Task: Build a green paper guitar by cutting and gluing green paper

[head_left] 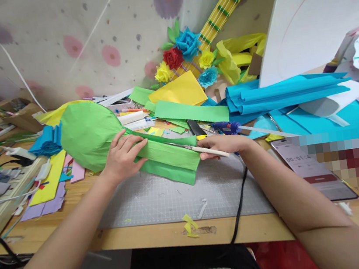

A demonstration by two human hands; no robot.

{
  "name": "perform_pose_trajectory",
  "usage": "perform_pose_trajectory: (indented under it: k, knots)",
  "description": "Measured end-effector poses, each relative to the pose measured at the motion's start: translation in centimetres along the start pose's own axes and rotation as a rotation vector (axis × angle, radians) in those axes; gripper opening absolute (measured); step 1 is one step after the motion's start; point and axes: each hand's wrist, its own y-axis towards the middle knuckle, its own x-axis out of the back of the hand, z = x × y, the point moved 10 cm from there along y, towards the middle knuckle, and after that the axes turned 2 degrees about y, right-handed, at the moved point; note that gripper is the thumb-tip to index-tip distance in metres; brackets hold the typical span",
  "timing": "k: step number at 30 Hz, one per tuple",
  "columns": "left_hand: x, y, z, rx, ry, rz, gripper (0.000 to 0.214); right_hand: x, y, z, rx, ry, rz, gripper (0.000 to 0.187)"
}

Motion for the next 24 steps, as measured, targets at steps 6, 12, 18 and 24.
perform_pose_trajectory:
  k: [6,12,18,24]
  knots:
    - [-0.2,0.0,0.0,-0.018,0.018,0.011,0.042,0.2,0.0,-0.1,-0.008,-0.017,-0.012,0.051]
    - [-0.5,0.0,0.2,-0.004,0.004,0.030,0.044,0.9,-0.1,0.4,0.018,-0.142,-0.055,0.052]
    - [-0.3,0.0,0.0,-0.019,0.001,0.011,0.043,1.2,0.0,0.2,-0.005,-0.194,-0.096,0.052]
    - [0.2,-0.1,-0.4,-0.051,0.059,-0.046,0.039,1.4,-0.1,-0.2,-0.018,-0.200,-0.094,0.052]
